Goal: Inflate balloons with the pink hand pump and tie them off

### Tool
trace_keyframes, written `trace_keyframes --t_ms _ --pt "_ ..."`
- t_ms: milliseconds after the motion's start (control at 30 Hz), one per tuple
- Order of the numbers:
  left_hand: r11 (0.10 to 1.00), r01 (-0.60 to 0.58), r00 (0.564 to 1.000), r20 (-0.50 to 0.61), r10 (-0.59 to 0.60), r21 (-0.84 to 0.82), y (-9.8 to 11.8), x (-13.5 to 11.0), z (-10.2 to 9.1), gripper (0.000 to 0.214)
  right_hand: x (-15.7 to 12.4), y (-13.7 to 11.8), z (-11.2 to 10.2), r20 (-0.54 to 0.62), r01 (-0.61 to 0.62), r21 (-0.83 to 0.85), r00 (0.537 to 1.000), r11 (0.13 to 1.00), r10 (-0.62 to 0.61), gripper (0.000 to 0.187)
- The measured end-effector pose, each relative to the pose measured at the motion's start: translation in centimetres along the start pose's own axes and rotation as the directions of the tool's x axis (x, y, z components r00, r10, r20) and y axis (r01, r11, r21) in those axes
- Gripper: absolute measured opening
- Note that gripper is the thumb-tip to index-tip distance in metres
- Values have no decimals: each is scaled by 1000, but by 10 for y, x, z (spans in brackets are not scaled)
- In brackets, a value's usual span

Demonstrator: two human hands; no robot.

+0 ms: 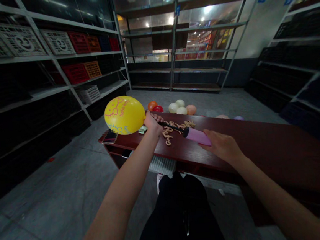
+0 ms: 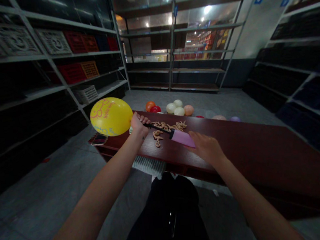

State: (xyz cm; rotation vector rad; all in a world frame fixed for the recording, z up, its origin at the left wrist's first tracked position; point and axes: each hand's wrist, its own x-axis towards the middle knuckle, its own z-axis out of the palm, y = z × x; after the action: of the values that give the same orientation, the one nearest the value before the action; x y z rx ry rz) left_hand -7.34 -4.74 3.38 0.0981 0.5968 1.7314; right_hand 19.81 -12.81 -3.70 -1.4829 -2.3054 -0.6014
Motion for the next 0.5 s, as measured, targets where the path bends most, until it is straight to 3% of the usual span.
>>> trace_keyframes --t_ms 200,400,500 --pt "1000 -5 1000 -12 5 -15 -4 -1 1 40 -20 32 -5 1 -3 -112 1000 994 3 39" --pt "996 -73 996 -55 70 -55 -24 -4 10 41 -8 33 -17 91 -147 -131 983 980 160 36" --pt "994 -93 993 -82 88 -61 -28 -9 12 42 1 31 -26 167 -156 -137 970 978 179 38"
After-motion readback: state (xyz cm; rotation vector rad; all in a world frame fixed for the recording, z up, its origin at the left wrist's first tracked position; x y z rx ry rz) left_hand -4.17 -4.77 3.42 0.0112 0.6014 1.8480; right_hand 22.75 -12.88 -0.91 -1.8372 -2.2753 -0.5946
